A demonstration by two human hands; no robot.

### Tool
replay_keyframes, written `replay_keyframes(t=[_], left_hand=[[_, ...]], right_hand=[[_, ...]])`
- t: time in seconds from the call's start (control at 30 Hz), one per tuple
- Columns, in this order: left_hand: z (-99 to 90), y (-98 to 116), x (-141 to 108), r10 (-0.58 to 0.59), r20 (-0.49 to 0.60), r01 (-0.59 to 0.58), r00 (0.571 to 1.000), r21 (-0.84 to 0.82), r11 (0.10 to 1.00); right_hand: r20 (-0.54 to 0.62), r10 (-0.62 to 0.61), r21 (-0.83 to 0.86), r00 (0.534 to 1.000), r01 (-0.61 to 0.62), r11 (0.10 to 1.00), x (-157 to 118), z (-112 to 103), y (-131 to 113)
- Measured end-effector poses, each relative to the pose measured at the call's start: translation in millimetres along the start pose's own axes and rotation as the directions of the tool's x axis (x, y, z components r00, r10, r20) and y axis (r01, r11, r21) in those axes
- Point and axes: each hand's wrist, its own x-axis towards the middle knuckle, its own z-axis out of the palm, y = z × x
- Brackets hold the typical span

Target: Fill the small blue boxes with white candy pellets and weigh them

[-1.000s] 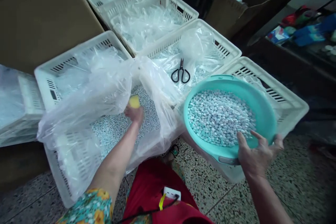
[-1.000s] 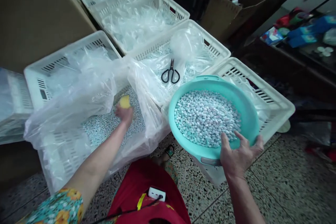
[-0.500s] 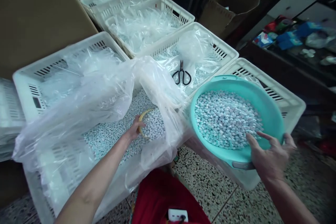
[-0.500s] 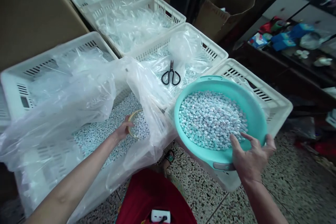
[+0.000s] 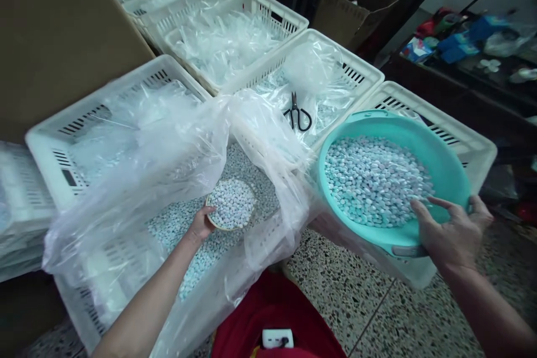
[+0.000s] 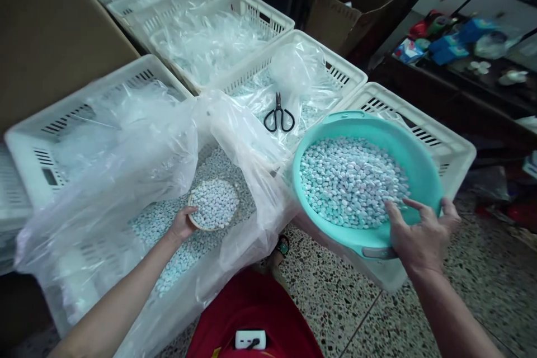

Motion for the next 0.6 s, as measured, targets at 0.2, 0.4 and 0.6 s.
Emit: replay_keyframes(t=[0.2, 0.4, 0.6], left_hand=[[-18.5, -7, -70, 0.01, -0.082, -0.017, 0.997, -0.079, 0.997], [-17.4, -9, -163, 0.202, -0.236, -0.235, 0.951, -0.121, 0.964], [19.6, 8, -243, 0.404, -0.361, -0.443, 0.841, -0.03, 0.896]], right_hand=[[-0.011, -0.01, 0.04, 1.0, 0.01, 0.999, -2, -2, -1], [0.011, -0.007, 0.09, 1.0, 0.006, 0.996, -3, -7, -1], [0.005, -0.014, 0.207, 1.0, 0.012, 0.978, -5, -16, -4]])
